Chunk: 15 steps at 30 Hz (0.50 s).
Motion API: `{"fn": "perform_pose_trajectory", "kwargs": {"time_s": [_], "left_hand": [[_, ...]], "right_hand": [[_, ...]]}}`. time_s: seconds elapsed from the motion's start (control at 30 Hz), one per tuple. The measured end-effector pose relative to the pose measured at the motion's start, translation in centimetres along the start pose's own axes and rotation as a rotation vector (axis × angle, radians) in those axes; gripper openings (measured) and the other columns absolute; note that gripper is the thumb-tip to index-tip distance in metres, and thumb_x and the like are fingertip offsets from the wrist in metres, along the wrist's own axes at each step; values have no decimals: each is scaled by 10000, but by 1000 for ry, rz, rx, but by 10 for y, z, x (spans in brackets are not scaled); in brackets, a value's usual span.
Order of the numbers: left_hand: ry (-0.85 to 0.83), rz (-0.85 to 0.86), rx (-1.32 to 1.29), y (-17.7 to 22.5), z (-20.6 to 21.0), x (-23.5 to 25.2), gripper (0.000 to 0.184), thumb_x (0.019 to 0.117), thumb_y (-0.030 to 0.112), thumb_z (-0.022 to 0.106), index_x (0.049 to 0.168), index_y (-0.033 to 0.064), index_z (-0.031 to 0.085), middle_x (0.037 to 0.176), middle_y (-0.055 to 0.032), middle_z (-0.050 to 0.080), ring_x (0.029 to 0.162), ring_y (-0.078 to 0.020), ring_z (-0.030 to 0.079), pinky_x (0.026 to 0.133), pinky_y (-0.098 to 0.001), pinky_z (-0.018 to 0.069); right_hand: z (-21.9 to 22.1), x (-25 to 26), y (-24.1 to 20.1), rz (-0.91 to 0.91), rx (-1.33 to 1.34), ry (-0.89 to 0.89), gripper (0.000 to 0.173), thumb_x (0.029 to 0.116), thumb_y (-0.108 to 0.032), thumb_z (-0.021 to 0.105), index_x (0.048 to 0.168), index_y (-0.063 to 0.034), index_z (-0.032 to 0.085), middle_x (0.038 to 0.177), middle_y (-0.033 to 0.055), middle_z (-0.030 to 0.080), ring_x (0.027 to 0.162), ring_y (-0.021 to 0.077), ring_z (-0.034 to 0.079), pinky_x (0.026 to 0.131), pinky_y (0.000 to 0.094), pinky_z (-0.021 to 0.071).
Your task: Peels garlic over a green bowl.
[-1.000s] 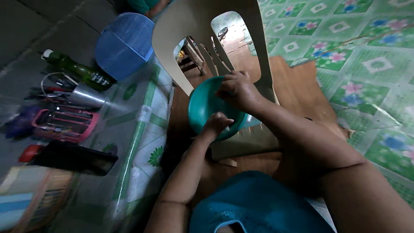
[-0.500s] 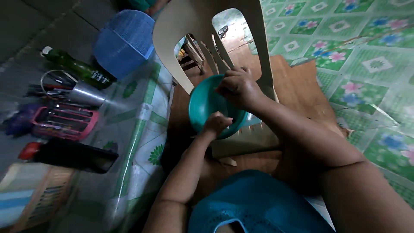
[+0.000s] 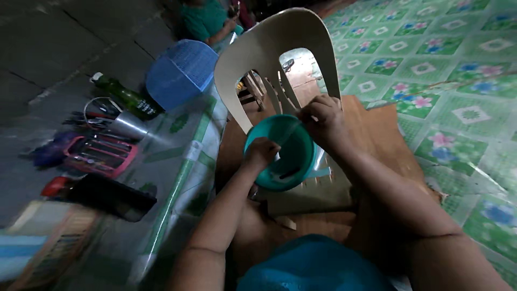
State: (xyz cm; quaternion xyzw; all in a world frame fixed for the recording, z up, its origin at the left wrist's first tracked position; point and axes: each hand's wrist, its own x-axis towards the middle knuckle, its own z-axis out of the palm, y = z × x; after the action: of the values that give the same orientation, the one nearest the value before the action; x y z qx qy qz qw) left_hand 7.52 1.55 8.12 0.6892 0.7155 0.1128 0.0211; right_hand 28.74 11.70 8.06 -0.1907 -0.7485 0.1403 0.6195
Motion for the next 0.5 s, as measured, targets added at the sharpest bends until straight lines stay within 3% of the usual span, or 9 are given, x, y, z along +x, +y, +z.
{"fn": "perform_pose_trajectory", "kwargs": {"time_s": [0.1, 0.2, 0.27, 0.33, 0.4, 0.43, 0.5], "left_hand": [[569, 102, -122, -10, -10, 2, 121, 954, 128, 701, 966, 37, 780, 921, -115, 724, 893, -225, 688, 852, -409, 569], [854, 110, -262, -2, -24, 3, 111, 930, 128, 746, 1002, 59, 795, 925, -59, 713, 874, -98, 675, 809, -251, 577], [809, 71, -480, 18, -28, -3, 101, 920, 116, 756, 993, 52, 785, 946, -45, 702, 888, -80, 667, 808, -252, 577], [640, 73, -755, 38, -23, -15, 45, 900, 85, 759, 943, 77, 771, 916, 11, 651, 876, -61, 628, 806, -250, 561], [437, 92, -971, 52, -12, -32, 38, 877, 79, 770, 888, 115, 770, 880, 60, 645, 857, -37, 623, 804, -234, 562], [343, 79, -1041, 55, -6, -41, 27, 868, 97, 786, 872, 121, 775, 894, 65, 655, 874, -34, 629, 822, -229, 564], [201, -32, -1117, 56, 8, -54, 16, 882, 104, 767, 875, 90, 764, 1039, 16, 647, 998, -55, 609, 895, -226, 534]], "right_hand": [[-7, 2, 15, 218, -158, -133, 217, 985, -190, 631, 903, -20, 739, 921, 149, 715, 971, 354, 672, 909, 610, 470], [14, -8, 19, 454, -79, -502, 185, 970, -186, 670, 968, -29, 768, 969, 168, 726, 963, 363, 698, 871, 631, 548], [43, -26, 9, 522, 157, -709, 193, 972, -176, 682, 999, -2, 762, 1005, 175, 728, 966, 324, 695, 896, 574, 549], [61, -39, -8, 544, 333, -816, 231, 991, -172, 657, 1071, 29, 738, 1077, 183, 714, 1023, 285, 673, 954, 511, 520], [64, -41, -15, 549, 387, -783, 239, 1002, -134, 635, 1134, 49, 712, 1129, 205, 707, 1074, 287, 669, 998, 483, 511], [63, -40, -12, 546, 400, -710, 209, 996, -89, 633, 1108, 70, 711, 1109, 223, 700, 1052, 309, 669, 981, 492, 514], [65, -40, 12, 543, 383, -493, 183, 977, -153, 685, 1009, 15, 751, 1040, 162, 713, 965, 263, 687, 901, 491, 563]]}}
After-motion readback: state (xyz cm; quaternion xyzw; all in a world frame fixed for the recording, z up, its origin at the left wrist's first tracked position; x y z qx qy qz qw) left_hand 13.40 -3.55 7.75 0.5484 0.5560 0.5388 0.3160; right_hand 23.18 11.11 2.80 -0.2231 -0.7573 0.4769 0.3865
